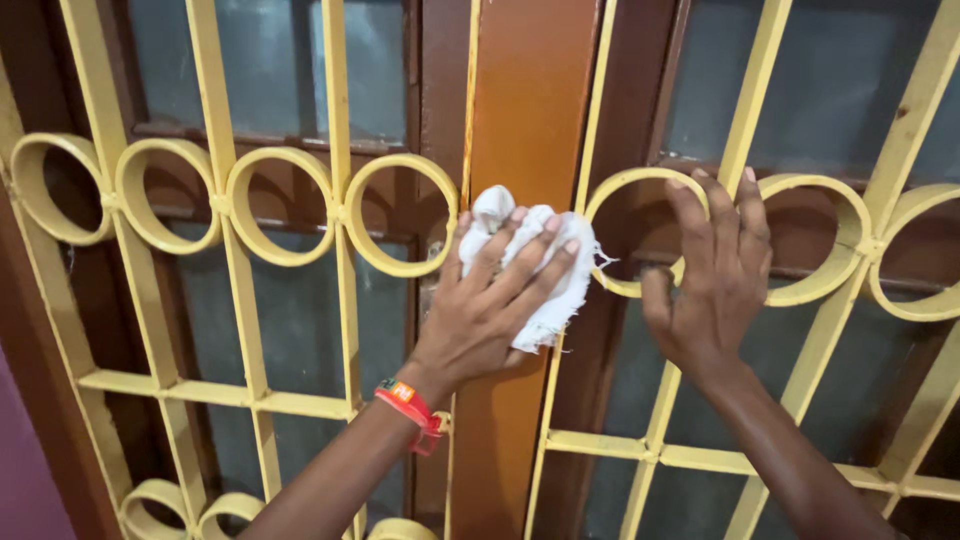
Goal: The person wipes a yellow metal security gate with a white cloth. They hold the gate with one hand while scrubbing the vertical bars and circular patterns with the other hand, moving systematically across the surface.
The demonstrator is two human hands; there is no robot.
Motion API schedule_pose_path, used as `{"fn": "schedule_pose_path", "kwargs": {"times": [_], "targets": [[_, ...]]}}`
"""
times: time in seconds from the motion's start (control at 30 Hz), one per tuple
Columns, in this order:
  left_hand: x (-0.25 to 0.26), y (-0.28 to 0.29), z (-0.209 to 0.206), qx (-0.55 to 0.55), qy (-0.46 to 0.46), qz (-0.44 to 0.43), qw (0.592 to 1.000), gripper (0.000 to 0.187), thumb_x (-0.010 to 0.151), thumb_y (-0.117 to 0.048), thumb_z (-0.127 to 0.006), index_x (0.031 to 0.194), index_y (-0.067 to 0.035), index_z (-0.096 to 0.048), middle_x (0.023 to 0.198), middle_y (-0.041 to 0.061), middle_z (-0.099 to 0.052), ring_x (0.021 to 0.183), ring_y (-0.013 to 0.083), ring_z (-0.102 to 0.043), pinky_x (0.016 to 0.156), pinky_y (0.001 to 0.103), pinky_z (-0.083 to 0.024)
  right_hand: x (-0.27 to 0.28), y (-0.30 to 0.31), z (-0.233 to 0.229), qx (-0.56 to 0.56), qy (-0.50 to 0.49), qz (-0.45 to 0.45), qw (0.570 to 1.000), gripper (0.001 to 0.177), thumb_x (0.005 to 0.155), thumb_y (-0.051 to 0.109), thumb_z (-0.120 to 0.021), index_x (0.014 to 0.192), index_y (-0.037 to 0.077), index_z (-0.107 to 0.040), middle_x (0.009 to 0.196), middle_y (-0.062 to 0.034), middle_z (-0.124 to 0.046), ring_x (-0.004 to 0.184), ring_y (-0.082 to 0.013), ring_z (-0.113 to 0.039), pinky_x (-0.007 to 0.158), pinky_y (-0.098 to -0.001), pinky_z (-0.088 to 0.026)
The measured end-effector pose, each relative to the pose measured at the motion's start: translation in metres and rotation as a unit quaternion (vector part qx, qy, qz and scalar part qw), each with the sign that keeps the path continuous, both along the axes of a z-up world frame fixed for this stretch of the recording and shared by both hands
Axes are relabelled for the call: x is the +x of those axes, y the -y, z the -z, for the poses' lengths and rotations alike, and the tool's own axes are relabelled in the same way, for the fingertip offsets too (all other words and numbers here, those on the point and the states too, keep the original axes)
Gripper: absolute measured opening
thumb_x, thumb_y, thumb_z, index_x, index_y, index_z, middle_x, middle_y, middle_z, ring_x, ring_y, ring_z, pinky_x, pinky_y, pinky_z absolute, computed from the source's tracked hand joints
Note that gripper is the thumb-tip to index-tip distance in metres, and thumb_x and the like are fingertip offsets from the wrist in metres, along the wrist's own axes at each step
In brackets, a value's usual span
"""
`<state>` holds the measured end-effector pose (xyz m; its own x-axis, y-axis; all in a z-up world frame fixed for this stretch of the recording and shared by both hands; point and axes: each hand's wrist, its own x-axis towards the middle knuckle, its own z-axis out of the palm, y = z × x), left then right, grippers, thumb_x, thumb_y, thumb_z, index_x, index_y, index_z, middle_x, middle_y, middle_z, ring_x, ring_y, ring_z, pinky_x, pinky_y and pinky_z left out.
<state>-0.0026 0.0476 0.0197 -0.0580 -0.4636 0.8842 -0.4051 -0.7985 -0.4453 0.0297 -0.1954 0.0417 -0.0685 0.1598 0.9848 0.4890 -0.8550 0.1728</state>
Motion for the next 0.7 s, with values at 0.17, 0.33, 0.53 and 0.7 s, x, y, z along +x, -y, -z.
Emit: {"fn": "schedule_pose_path", "kwargs": {"times": [0.17, 0.33, 0.53, 0.7], "targets": [[0.01, -0.023, -0.045, -0.028, 0.007, 0.016, 0.999, 0.09, 0.083, -0.047, -0.082, 0.158, -0.015, -0.042, 0.164, 0.011, -0.036, 0.153, 0.0377, -0.033, 0.126, 0.066, -0.019, -0.004, -0.002, -0.001, -0.005, -0.002, 0.023, 1.0, 0.078, 0.076, 0.007, -0.057, 0.153, 0.004, -0.05, 0.154, -0.0174, -0.051, 0.156, -0.0458, -0.032, 0.126, -0.0588, -0.032], [0.022, -0.021, -0.11, -0.048, 0.025, -0.031, 0.998, 0.103, 0.071, -0.04, -0.087, 0.16, -0.018, -0.04, 0.166, 0.009, -0.034, 0.155, 0.0347, -0.031, 0.129, 0.064, -0.018, -0.011, -0.012, -0.002, 0.002, -0.004, 0.014, 1.0, 0.077, 0.077, 0.001, -0.053, 0.153, 0.001, -0.047, 0.151, -0.0234, -0.049, 0.154, -0.0498, -0.031, 0.127, -0.0597, -0.029], [0.036, 0.011, -0.109, -0.099, 0.05, 0.044, 0.993, 0.095, 0.08, -0.042, -0.086, 0.159, -0.016, -0.04, 0.165, 0.01, -0.033, 0.156, 0.0362, -0.029, 0.13, 0.065, -0.017, -0.014, -0.028, 0.001, 0.036, -0.029, 0.029, 0.998, 0.077, 0.081, -0.005, -0.05, 0.158, -0.002, -0.04, 0.152, -0.0271, -0.043, 0.153, -0.0519, -0.027, 0.127, -0.0594, -0.022], [0.017, 0.009, -0.032, -0.048, 0.004, 0.058, 0.997, 0.088, 0.082, -0.034, -0.081, 0.159, -0.017, -0.043, 0.167, 0.007, -0.036, 0.157, 0.0324, -0.033, 0.131, 0.064, -0.019, -0.014, -0.031, 0.002, 0.038, -0.017, 0.033, 0.999, 0.076, 0.083, -0.004, -0.049, 0.158, -0.001, -0.04, 0.154, -0.0259, -0.043, 0.155, -0.0498, -0.026, 0.13, -0.0584, -0.021]]}}
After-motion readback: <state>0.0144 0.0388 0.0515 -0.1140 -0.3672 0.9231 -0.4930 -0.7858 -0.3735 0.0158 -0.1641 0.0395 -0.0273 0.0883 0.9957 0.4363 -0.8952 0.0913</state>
